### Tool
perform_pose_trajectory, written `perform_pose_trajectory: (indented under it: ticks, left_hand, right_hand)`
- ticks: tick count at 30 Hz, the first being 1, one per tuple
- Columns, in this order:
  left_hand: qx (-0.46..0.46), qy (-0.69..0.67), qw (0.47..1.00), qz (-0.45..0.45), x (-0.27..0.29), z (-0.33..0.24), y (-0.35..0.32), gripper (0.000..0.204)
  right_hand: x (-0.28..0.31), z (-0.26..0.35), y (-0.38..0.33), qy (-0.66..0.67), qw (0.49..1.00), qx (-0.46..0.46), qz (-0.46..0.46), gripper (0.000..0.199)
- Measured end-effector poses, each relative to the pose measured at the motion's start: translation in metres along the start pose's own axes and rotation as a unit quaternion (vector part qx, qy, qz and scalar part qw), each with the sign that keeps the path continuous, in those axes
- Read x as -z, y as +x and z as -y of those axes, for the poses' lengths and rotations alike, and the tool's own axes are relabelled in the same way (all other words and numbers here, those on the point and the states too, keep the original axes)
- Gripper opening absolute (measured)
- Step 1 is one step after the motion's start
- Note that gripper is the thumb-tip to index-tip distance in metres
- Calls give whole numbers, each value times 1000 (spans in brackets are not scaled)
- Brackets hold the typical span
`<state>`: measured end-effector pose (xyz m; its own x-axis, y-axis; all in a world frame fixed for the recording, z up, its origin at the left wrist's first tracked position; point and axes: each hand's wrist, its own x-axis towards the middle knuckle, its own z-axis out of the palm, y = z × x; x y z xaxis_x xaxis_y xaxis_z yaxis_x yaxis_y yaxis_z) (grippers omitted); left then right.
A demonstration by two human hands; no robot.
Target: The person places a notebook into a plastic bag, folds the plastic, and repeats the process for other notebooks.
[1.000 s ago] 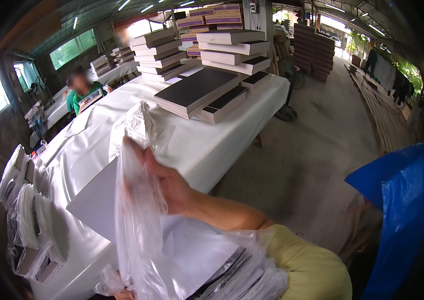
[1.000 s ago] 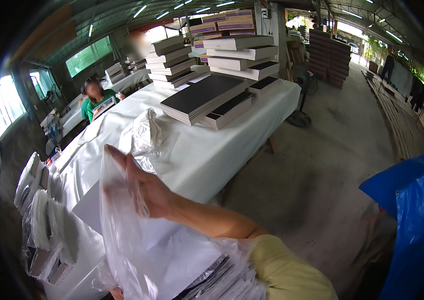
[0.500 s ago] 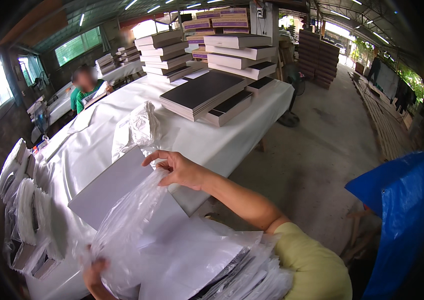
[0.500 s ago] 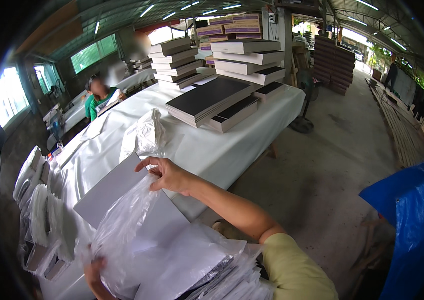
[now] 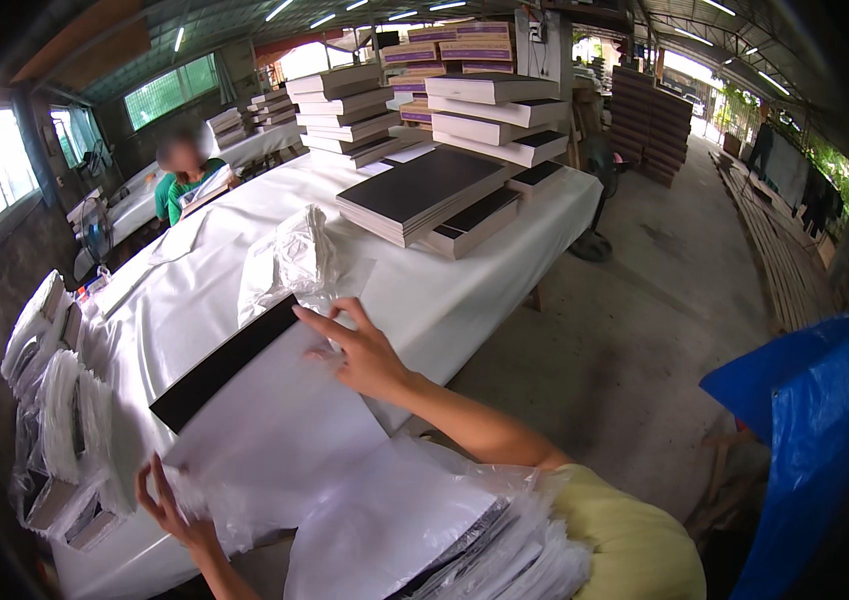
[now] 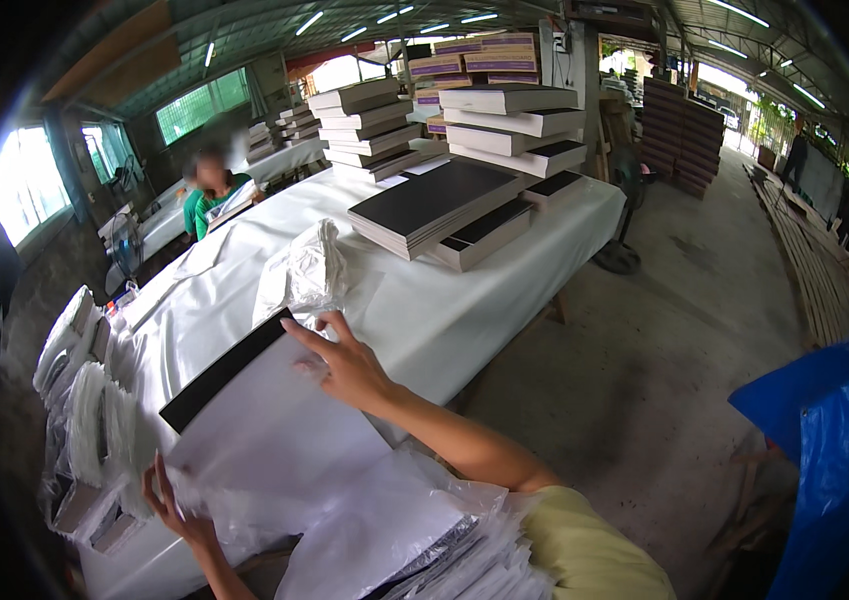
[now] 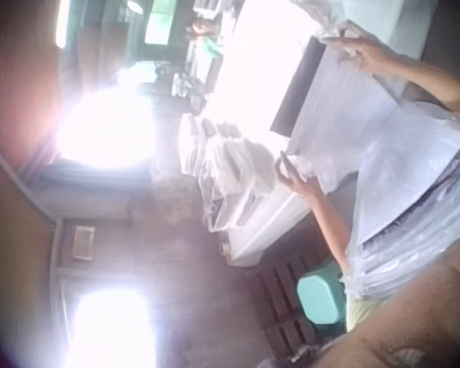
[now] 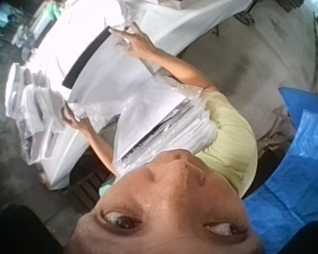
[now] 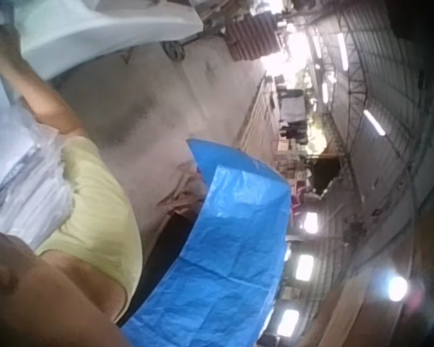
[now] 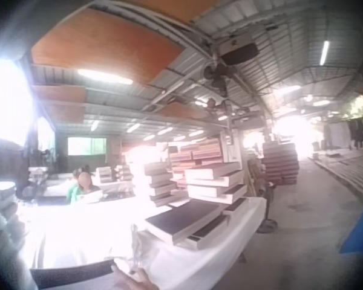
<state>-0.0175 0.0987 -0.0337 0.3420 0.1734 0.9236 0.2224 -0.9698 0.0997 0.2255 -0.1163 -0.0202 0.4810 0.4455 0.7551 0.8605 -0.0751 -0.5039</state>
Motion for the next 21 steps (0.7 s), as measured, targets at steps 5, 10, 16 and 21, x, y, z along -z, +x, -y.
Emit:
perform_pose_trajectory:
  ticks: [5,10,16,21]
  left_hand:
    - [276,-351,874,190,51,69,-70,42]
    - [546,-484,633,260,60,5,-25,40]
    - [475,-448,597,467,-8,-5,-83,28]
    - [607,-441,574,328,-23,12,-176,27]
  right_hand:
    - [42,20,-25,13,989,115,-87,50]
    - [89,38,-15,347,881,-182,266,36]
    - [61,-34,-85,567,617,-490,242,38]
    - [-17,-124,-178,361,697,-534,314,34]
